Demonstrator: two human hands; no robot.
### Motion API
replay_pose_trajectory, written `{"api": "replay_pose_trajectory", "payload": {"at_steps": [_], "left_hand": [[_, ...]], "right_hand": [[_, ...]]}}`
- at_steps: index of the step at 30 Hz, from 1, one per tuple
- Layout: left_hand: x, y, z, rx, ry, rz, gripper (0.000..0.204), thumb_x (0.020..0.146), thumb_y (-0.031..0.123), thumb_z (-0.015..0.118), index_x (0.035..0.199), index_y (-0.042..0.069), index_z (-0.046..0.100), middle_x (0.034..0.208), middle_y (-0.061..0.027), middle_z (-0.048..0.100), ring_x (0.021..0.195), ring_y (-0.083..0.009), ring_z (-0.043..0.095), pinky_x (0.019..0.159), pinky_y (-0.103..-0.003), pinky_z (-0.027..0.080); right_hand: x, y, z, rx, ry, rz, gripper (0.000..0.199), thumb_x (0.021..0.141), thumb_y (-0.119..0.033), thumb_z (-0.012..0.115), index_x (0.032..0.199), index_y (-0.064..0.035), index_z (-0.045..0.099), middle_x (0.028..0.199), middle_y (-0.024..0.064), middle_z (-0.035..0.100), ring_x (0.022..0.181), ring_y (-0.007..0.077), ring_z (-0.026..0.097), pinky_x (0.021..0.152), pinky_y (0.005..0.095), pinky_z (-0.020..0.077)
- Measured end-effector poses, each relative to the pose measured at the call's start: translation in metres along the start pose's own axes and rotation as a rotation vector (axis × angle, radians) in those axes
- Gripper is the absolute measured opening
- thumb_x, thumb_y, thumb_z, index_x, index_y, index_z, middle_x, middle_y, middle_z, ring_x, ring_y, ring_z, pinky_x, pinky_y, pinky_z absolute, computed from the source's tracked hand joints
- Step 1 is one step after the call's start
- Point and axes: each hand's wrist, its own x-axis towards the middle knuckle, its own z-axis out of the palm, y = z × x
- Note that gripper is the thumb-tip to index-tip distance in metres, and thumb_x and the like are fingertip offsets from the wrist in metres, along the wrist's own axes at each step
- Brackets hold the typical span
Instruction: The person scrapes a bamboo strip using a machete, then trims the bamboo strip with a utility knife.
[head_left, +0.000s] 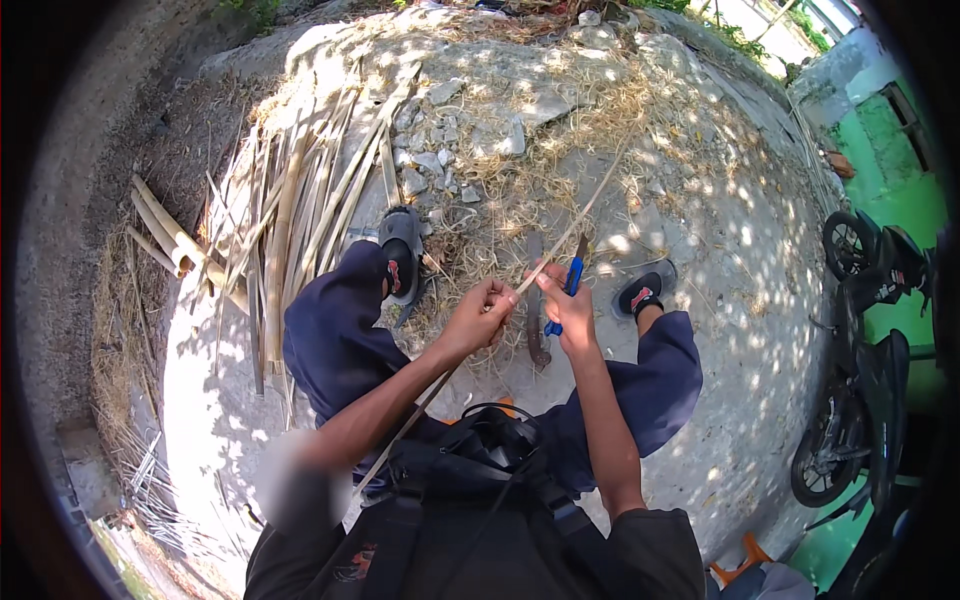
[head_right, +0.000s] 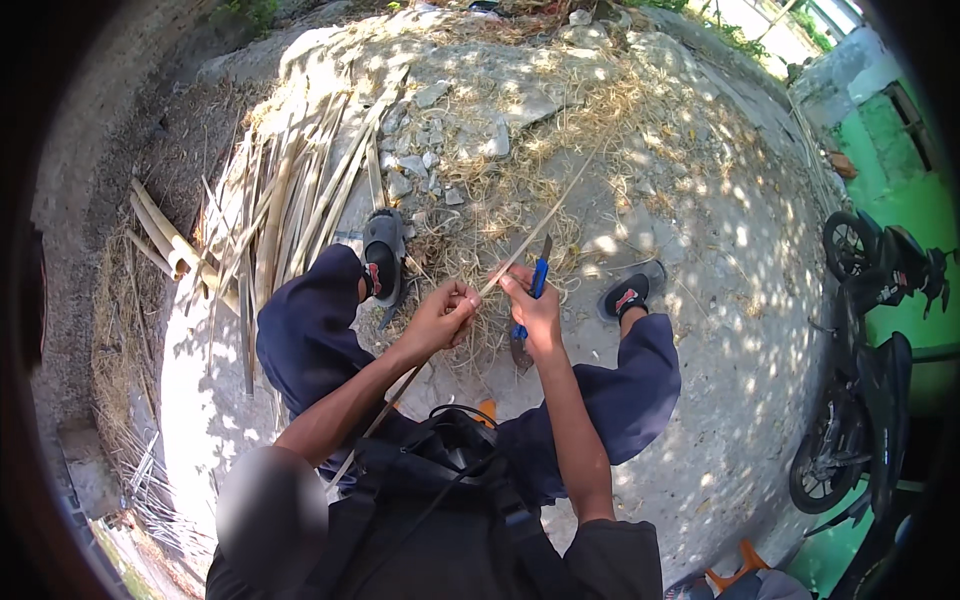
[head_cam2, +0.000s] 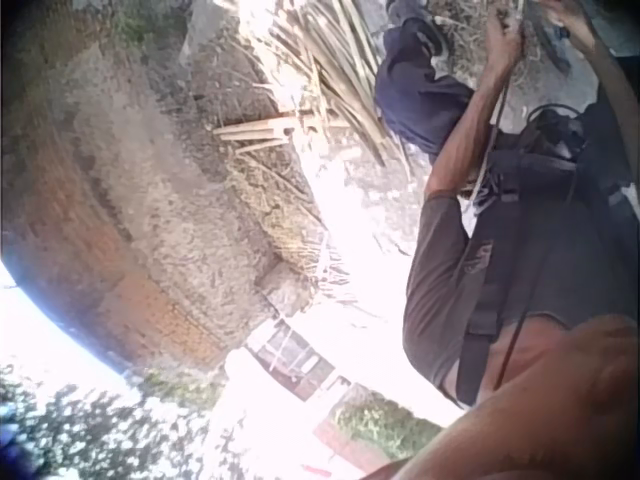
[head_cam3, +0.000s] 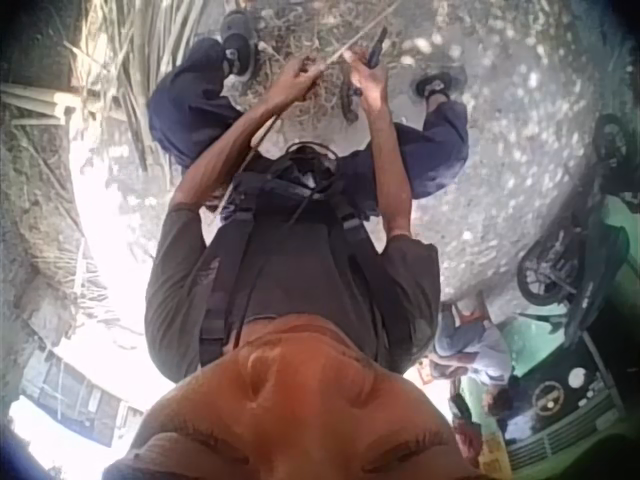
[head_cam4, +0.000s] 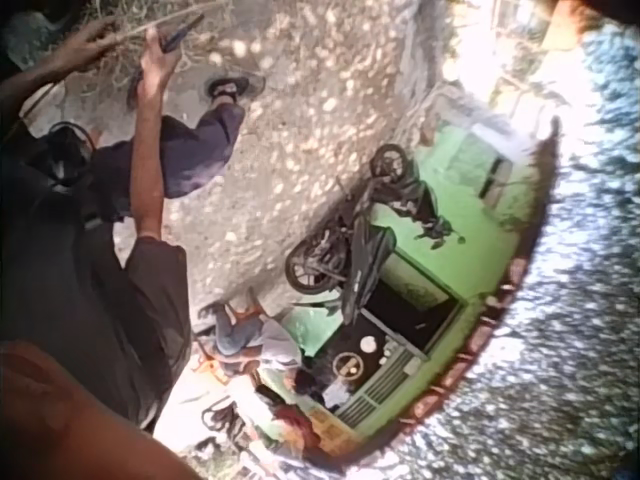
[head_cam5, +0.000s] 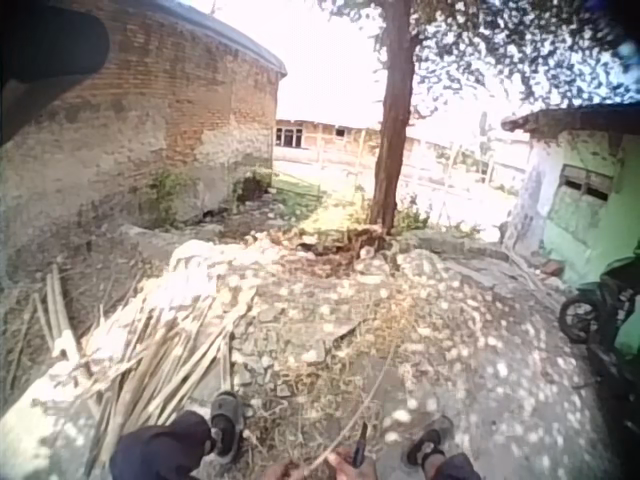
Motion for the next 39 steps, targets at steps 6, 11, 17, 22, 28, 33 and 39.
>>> {"api": "replay_pose_trajectory", "payload": {"at_steps": [6, 11, 17, 22, 28, 33, 39], "left_hand": [[0.002, -0.005, 0.002, 0.083, 0.014, 0.041, 0.024, 0.109, 0.029, 0.057, 0.108, 0.006, 0.051, 0.071, 0.0013, 0.054, 0.049, -0.0073, 0.049, 0.041, -0.026, 0.035], [-0.007, 0.01, 0.002, -0.024, -0.136, -0.146, 0.03, 0.112, 0.036, 0.049, 0.11, 0.007, 0.056, 0.073, 0.0017, 0.054, 0.049, -0.0056, 0.047, 0.041, -0.024, 0.033], [-0.003, 0.002, -0.006, -0.165, -0.254, -0.272, 0.031, 0.113, 0.035, 0.045, 0.112, 0.008, 0.06, 0.076, 0.0047, 0.05, 0.052, -0.0034, 0.037, 0.044, -0.022, 0.025], [-0.005, 0.007, -0.002, -0.198, -0.236, -0.28, 0.027, 0.113, 0.032, 0.048, 0.108, 0.009, 0.06, 0.076, 0.0053, 0.048, 0.053, -0.003, 0.034, 0.045, -0.022, 0.024], [-0.002, -0.004, -0.004, -0.191, -0.172, -0.226, 0.02, 0.11, 0.028, 0.055, 0.104, 0.01, 0.058, 0.073, 0.0066, 0.046, 0.053, -0.002, 0.032, 0.044, -0.022, 0.022], [-0.004, -0.002, -0.003, -0.232, -0.101, -0.173, 0.019, 0.111, 0.028, 0.054, 0.1, 0.012, 0.054, 0.065, 0.0096, 0.037, 0.049, -0.0016, 0.028, 0.043, -0.023, 0.02], [-0.011, 0.004, -0.004, -0.258, -0.132, -0.164, 0.017, 0.111, 0.028, 0.053, 0.102, 0.013, 0.053, 0.064, 0.0095, 0.035, 0.048, -0.0019, 0.027, 0.042, -0.023, 0.02]], "right_hand": [[0.002, 0.004, -0.004, 0.018, -0.041, 0.002, 0.035, 0.097, -0.014, 0.072, 0.128, 0.0012, 0.066, 0.105, 0.0075, 0.079, 0.051, -0.0029, 0.037, 0.044, 0.019, 0.0256], [0.001, 0.006, -0.005, 0.001, -0.006, -0.013, 0.033, 0.099, -0.01, 0.07, 0.131, -0.0017, 0.064, 0.105, 0.0062, 0.078, 0.052, -0.0031, 0.037, 0.045, 0.0186, 0.0259], [0.001, 0.003, -0.001, 0.015, -0.036, 0.021, 0.034, 0.101, -0.007, 0.066, 0.135, -0.0022, 0.062, 0.11, 0.0076, 0.077, 0.052, -0.0034, 0.037, 0.045, 0.0187, 0.0254], [0.0, -0.001, -0.001, 0.043, -0.089, 0.005, 0.034, 0.103, -0.011, 0.064, 0.136, -0.0014, 0.061, 0.112, 0.009, 0.077, 0.052, -0.0033, 0.036, 0.045, 0.0184, 0.0247], [0.002, 0.002, -0.003, -0.165, -0.024, -0.085, 0.034, 0.106, -0.024, 0.058, 0.131, -0.0005, 0.063, 0.101, 0.0079, 0.077, 0.052, 0.0018, 0.04, 0.048, 0.024, 0.0306], [-0.005, 0.008, -0.005, -0.777, 0.05, -0.511, 0.031, 0.107, -0.032, 0.054, 0.112, -0.0038, 0.066, 0.08, 0.0135, 0.072, 0.057, 0.0249, 0.06, 0.057, 0.0401, 0.0442], [-0.018, 0.002, 0.007, -1.021, -0.025, -0.522, 0.029, 0.105, -0.034, 0.057, 0.103, -0.0053, 0.062, 0.076, 0.0207, 0.066, 0.074, 0.0438, 0.067, 0.065, 0.0517, 0.0482]]}}
